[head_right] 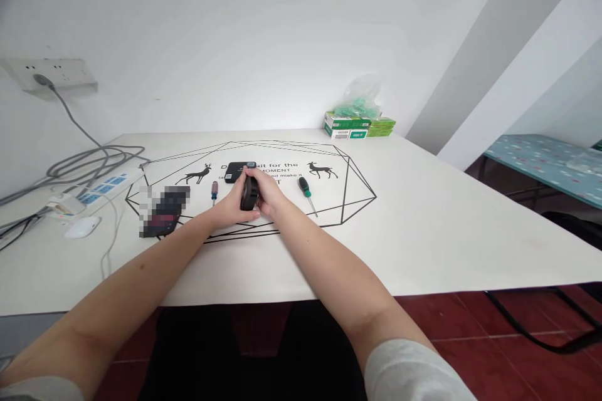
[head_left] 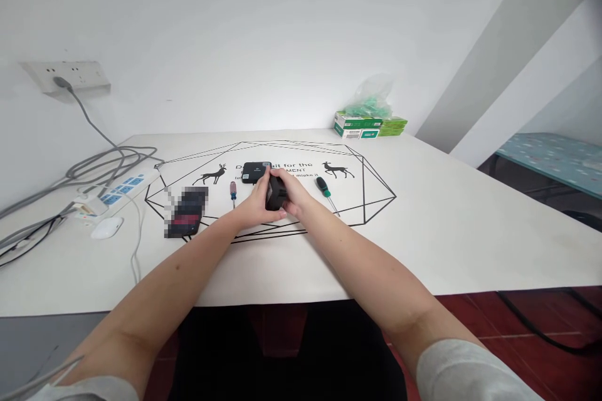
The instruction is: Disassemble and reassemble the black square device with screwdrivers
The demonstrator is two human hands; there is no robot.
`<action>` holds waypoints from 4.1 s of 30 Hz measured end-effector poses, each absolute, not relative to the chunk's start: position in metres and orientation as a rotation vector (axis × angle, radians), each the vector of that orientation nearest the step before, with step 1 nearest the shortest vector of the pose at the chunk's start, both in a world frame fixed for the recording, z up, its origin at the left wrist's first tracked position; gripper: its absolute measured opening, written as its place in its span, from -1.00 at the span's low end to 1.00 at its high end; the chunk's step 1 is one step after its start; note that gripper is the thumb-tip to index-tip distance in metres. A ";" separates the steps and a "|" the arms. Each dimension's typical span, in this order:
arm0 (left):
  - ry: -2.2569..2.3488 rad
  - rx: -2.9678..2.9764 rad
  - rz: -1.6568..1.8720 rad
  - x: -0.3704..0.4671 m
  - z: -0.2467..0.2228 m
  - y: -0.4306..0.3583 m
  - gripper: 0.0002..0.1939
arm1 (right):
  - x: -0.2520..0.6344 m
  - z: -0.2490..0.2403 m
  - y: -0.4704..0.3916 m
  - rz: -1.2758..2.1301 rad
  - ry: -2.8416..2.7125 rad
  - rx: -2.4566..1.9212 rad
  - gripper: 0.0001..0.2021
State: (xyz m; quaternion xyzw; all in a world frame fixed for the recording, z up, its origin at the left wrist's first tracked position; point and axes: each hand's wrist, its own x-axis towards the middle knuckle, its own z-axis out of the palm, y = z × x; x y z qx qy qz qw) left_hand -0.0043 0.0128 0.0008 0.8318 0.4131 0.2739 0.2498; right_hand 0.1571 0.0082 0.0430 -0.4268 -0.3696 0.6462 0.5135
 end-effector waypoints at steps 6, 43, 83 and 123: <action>1.092 2.368 0.642 -0.004 0.007 0.012 0.29 | 0.177 0.041 0.029 1.528 -0.922 -1.141 -0.83; 1.050 2.617 0.163 -0.005 0.010 0.015 0.08 | 0.225 0.065 0.031 0.327 -1.709 -1.578 -0.37; 1.096 2.555 0.168 -0.003 0.014 0.012 0.07 | 0.213 0.044 0.026 0.036 -1.781 -0.976 -0.69; 1.103 2.538 0.158 -0.004 0.013 0.011 0.05 | 0.185 0.039 0.017 0.491 -1.377 -0.833 -0.81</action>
